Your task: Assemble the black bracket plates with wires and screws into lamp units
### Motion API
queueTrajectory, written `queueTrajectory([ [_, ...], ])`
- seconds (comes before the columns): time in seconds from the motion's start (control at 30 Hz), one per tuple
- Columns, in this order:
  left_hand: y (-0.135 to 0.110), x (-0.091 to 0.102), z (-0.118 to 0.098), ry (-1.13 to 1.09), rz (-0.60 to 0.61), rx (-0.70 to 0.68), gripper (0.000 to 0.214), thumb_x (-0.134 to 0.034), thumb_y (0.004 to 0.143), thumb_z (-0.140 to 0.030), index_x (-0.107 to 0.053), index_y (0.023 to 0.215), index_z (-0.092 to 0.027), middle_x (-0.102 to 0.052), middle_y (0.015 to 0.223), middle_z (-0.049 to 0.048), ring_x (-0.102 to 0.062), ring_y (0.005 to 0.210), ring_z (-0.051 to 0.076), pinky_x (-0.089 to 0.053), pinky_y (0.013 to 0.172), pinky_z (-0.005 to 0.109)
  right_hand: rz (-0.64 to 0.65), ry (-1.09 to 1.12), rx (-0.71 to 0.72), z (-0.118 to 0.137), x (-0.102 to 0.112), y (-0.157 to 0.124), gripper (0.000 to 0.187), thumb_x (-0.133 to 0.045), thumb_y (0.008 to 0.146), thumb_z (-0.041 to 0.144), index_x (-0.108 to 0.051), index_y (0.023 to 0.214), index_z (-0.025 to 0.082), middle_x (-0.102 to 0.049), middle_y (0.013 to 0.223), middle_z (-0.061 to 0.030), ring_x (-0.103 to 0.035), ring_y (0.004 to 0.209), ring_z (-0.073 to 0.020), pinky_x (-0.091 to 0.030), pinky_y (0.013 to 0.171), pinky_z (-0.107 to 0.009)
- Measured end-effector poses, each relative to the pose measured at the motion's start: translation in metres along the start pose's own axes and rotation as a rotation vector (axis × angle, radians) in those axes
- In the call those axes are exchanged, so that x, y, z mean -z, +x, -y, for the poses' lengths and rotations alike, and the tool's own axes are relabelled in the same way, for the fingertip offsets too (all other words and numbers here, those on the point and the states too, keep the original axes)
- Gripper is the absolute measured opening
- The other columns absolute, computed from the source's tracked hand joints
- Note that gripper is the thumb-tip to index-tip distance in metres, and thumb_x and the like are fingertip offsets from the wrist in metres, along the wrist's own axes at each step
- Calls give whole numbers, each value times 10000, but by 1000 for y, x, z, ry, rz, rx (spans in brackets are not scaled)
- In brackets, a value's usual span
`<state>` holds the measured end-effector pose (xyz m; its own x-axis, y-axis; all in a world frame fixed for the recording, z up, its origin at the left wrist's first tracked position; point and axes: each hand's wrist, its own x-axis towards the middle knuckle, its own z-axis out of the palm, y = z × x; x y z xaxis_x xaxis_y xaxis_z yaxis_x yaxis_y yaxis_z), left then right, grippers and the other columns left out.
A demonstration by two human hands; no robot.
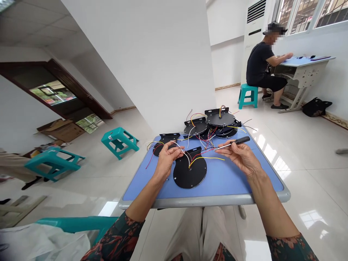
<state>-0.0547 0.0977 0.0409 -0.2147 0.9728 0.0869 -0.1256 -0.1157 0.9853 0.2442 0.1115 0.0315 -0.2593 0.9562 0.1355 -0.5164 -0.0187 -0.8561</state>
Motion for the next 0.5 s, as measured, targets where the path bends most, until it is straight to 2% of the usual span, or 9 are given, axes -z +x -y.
queueTrajectory([
  [0.1,-4,9,4,107,17,54,509,-824,708,-266,-599,1152,-161,-751,1014,106,-719,758,173,-589,757,326,-4,-16,2,1,1,0,302,-845,755,496,-754,879,237,-807,981,-60,-772,971,-320,-430,1148,-603],
  [0.17,-8,13,4,295,37,8,370,-797,731,-250,-682,1072,-164,-745,1075,118,-706,748,173,-594,746,329,-3,-17,3,0,3,1,298,-847,753,494,-757,881,240,-808,981,-59,-771,970,-315,-430,1150,-596],
  [0.23,-19,13,-4,517,-14,-165,274,-752,776,-242,-726,1040,-176,-716,1196,127,-700,782,180,-605,772,352,-7,-7,0,0,4,1,310,-863,730,496,-761,874,241,-808,972,-56,-773,958,-310,-435,1148,-588],
  [0.3,-41,8,-21,680,-67,-418,252,-683,853,-253,-726,1094,-189,-645,1353,135,-707,907,206,-614,841,393,-17,5,-1,0,7,1,328,-873,708,512,-764,868,247,-808,963,-49,-772,959,-307,-439,1147,-580],
  [0.33,-57,5,-33,719,-3,-533,248,-625,913,-262,-718,1134,-197,-626,1387,133,-701,1013,223,-608,901,413,-23,8,0,0,8,1,333,-875,703,520,-764,867,252,-808,959,-46,-771,963,-306,-440,1147,-576],
  [0.37,-75,2,-45,736,123,-633,241,-583,955,-275,-716,1147,-214,-647,1360,120,-690,1086,232,-606,932,418,-29,9,3,1,9,1,334,-873,703,527,-764,866,257,-808,958,-42,-770,965,-304,-441,1147,-575],
  [0.47,-132,-7,-72,903,640,-810,313,-468,1034,-350,-700,1243,-332,-682,1324,56,-663,1196,225,-619,945,383,-41,-7,13,0,12,0,321,-861,714,541,-763,870,278,-806,970,-29,-767,966,-302,-434,1150,-578],
  [0.5,-148,-10,-75,997,758,-897,319,-499,1022,-420,-685,1278,-380,-694,1310,32,-650,1228,233,-626,936,369,-43,-16,16,0,13,0,315,-856,719,545,-763,873,287,-805,977,-24,-766,968,-303,-432,1152,-579],
])
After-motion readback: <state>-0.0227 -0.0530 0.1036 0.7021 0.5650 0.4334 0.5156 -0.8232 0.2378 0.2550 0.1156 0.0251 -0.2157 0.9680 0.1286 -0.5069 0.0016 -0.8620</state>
